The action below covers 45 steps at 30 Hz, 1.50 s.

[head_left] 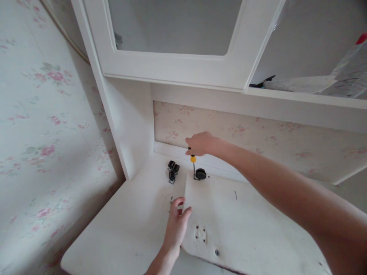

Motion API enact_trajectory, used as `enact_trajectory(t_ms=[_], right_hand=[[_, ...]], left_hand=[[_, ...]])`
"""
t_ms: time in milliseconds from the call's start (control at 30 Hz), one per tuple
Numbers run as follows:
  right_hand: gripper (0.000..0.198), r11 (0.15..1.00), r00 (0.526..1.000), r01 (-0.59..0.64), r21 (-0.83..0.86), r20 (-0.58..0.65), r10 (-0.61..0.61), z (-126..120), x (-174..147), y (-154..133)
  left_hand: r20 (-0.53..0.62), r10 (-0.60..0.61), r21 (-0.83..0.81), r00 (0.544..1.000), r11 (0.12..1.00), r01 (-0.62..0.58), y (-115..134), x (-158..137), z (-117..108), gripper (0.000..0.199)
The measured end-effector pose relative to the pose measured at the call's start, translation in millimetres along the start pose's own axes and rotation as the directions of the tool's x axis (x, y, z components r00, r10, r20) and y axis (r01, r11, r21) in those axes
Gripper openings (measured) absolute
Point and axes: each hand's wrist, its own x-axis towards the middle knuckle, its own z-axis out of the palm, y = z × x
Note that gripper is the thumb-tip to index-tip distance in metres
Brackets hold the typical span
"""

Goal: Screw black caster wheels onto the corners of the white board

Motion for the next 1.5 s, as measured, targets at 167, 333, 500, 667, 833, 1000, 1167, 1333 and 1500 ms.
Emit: enact_trajectory(t_ms=[167,333,500,667,833,1000,1167,1333,1500], right_hand=[[0.057,0.997,0.996,-0.084,0.0,0.004,0.084,1.1,-2.0,2.5],[0.06,0.998,0.995,-0.054,0.04,0.084,0.051,-0.5,-9.5,5.0],[0.052,0.998,0.997,-0.066,0.01,0.05,0.066,1.1,-7.5,-2.2],[0.055,0.996,0.993,-0.087,0.017,0.078,0.085,-2.8,-3.0,-6.0],[0.065,0.996,0.986,-0.044,0.08,0.161,0.031,-10.5,-10.5,-4.6],[0.059,0.998,0.994,-0.06,0.029,0.09,0.057,-10.6,-9.9,-12.7],[0.055,0.994,0.994,-0.107,0.011,0.025,0.107,-5.6,-3.3,-13.6],[0.061,0.991,0.989,-0.13,0.026,0.075,0.128,-4.4,-8.3,-2.7],[0.053,0.997,0.995,-0.026,0.066,0.102,0.019,-5.8,-12.0,7.5]], left_hand=[[0.031,0.001,-0.014,1.0,1.0,0.0,-1.7,0.7,-1.4,0.044],[0.016,0.0,-0.01,1.0,1.0,0.0,-1.9,0.2,-0.2,0.043],[0.049,0.007,-0.016,0.999,1.0,-0.006,1.2,-0.7,0.2,0.044],[0.015,0.003,0.014,1.0,1.0,-0.004,4.1,-2.6,-0.9,0.042],[0.039,0.014,0.017,0.999,1.0,-0.015,4.9,-4.2,-0.9,0.043],[0.059,0.011,0.018,0.998,1.0,-0.012,10.9,-5.4,-0.2,0.043],[0.062,0.018,0.021,0.998,1.0,-0.019,13.0,-6.3,-1.1,0.044],[0.063,0.023,0.044,0.998,0.999,-0.026,11.2,-6.5,-2.4,0.044],[0.102,0.031,0.025,0.994,0.999,-0.034,16.7,-7.1,-0.7,0.046]])
